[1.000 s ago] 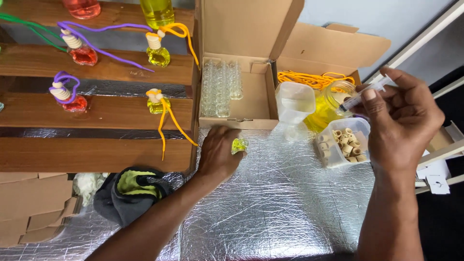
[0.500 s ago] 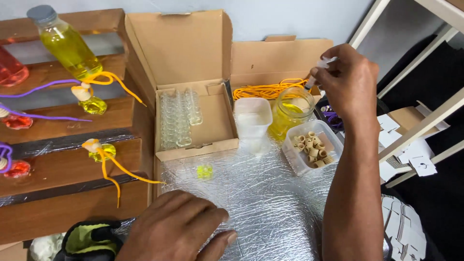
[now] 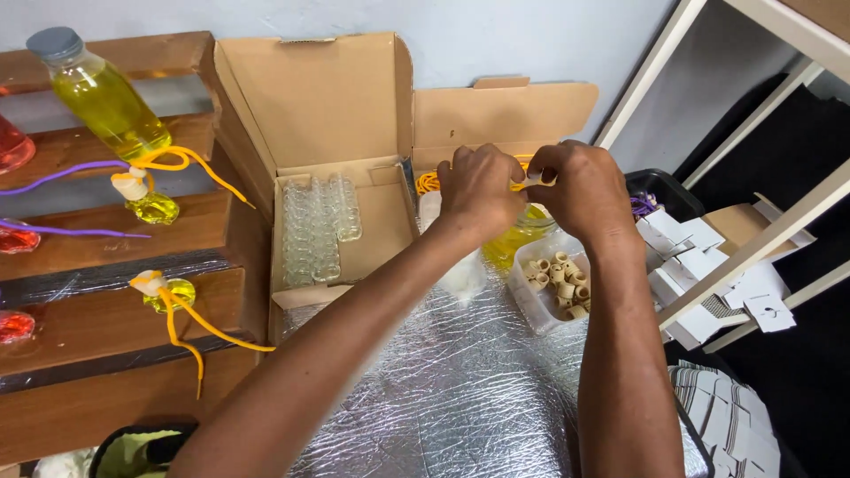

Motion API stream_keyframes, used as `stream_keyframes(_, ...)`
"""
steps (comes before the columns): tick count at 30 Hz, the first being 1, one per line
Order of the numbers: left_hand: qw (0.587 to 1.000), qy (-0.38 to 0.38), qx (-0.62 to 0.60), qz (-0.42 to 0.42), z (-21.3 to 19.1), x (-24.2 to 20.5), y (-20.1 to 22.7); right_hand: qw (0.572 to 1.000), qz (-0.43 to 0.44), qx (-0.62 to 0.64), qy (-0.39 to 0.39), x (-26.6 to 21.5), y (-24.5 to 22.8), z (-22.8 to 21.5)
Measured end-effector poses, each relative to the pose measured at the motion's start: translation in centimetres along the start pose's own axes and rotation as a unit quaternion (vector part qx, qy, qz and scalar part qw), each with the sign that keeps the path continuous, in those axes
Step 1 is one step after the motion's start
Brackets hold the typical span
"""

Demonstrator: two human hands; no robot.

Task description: Filling small glass perfume bottles with liquid using a syringe and then attaching wooden caps.

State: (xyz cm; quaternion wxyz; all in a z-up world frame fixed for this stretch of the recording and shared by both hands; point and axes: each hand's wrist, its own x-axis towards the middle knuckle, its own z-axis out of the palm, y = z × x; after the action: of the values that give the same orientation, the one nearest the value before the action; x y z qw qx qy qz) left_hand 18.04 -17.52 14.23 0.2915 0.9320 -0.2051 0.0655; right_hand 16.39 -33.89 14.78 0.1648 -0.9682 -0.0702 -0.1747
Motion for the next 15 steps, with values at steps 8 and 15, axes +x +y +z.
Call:
stream_keyframes(8, 0.993, -0.05, 0.008, -0.108, 3.3, 2.4, 0.6, 0.999, 0.023, -0.029, -0.03, 1.1, 2.5, 2.9)
stream_keyframes(15, 0.993, -0.039, 0.013, -0.109, 3.5, 2.8, 0.4, 0.997, 0.04, -0.018, -0.061, 0.5, -0.4, 0.8)
